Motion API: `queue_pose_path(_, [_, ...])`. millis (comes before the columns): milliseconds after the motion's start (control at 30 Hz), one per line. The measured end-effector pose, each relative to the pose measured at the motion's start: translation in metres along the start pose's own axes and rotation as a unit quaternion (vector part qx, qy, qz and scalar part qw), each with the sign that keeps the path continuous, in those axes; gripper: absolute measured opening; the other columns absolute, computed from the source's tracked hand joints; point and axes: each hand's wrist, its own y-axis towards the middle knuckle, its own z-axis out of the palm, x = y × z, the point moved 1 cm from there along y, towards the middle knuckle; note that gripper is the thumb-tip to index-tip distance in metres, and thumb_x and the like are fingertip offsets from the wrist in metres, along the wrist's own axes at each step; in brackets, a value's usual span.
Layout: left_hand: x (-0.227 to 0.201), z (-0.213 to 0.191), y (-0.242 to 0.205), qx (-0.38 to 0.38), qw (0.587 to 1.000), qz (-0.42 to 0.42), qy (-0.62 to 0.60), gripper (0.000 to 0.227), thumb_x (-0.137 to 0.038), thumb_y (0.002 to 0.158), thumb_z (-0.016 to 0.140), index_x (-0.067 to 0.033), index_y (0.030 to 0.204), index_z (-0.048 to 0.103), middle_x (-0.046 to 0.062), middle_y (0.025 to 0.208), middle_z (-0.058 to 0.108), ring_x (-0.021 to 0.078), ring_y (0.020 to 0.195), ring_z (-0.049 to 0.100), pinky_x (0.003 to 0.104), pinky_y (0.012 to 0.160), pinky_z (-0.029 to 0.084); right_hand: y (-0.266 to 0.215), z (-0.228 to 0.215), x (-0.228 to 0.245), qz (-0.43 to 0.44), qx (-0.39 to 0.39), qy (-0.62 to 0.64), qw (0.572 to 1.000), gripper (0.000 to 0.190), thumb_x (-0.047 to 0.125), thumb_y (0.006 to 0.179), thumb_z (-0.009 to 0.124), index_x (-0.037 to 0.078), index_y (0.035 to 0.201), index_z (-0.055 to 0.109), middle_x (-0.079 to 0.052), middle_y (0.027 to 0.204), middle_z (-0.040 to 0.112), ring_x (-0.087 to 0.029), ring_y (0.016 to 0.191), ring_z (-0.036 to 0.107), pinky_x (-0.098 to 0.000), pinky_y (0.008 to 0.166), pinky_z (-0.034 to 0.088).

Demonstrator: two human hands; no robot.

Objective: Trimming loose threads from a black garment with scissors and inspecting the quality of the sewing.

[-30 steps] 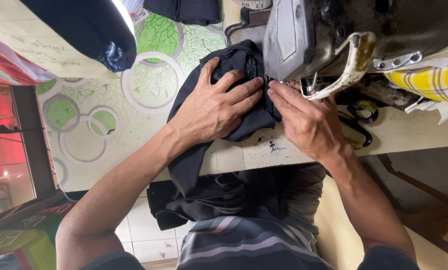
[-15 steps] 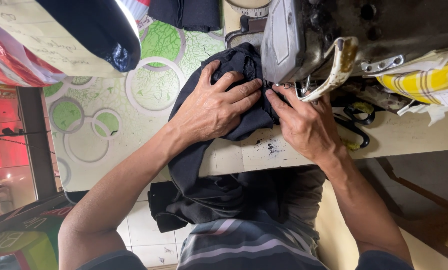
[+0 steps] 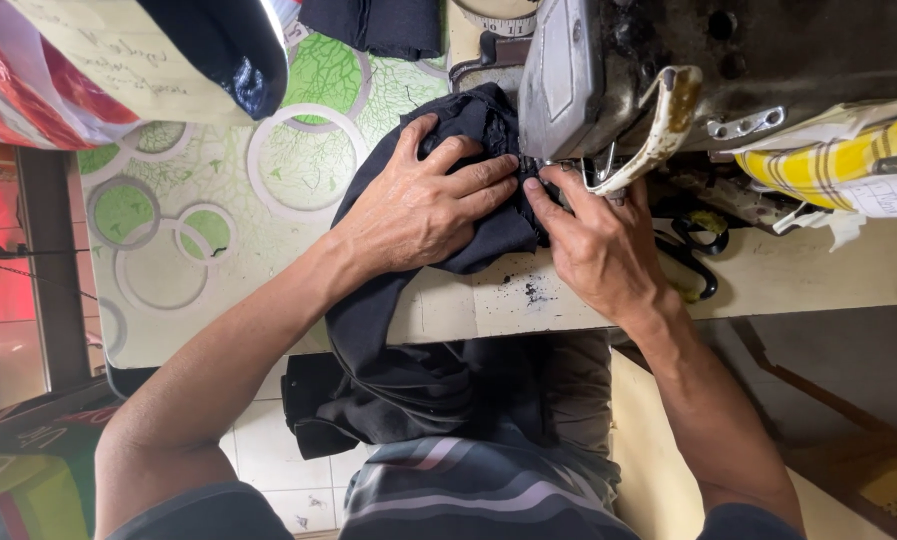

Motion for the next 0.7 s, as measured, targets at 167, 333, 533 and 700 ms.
queue_pose_path(167, [0.001,0.003,-0.002,-0.010,1.000,0.002,0.002,0.048,-0.011,0.082,0.055,-0.0123,0.129,0.067,0.009,0.130,0.064,0.0315,0.114,0.056,0.063,0.098,0.037,-0.004,0.012,-0.013,-0.015,0.012,-0.036,0.999,0.031,-0.002,0.099,0.061,0.002,0.128,0.073,-0.024,0.126,0.065,-0.036,0.114,0.069,-0.0460,0.096,0.058])
queue_pose_path(333, [0.004,0.004,-0.003,-0.018,1.000,0.009,0.004,0.046,-0.011,0.081,0.057,-0.0125,0.126,0.068,0.008,0.129,0.065,0.0310,0.113,0.056,0.062,0.097,0.038,-0.004,0.010,-0.012,-0.033,-0.002,-0.067,0.997,0.031,0.000,0.100,0.062,0.004,0.128,0.074,-0.020,0.126,0.065,-0.032,0.113,0.070,-0.0419,0.093,0.058])
queue_pose_path(533, [0.004,0.003,-0.003,-0.012,1.000,0.009,0.004,0.044,-0.013,0.081,0.060,-0.0120,0.124,0.068,0.008,0.128,0.065,0.0312,0.111,0.056,0.062,0.097,0.038,-0.005,0.008,-0.009,-0.061,-0.026,-0.137,0.988,0.029,0.005,0.098,0.064,0.011,0.124,0.077,-0.014,0.126,0.067,-0.026,0.109,0.069,-0.0378,0.089,0.052])
queue_pose_path(700, [0.004,0.005,-0.003,-0.016,1.000,0.012,0.005,0.042,-0.013,0.082,0.059,-0.0122,0.123,0.068,0.009,0.128,0.065,0.0310,0.110,0.056,0.061,0.097,0.038,-0.004,0.007,-0.006,-0.059,-0.043,-0.093,0.993,0.028,0.001,0.097,0.065,0.009,0.120,0.079,-0.016,0.124,0.067,-0.029,0.112,0.067,-0.0390,0.091,0.054])
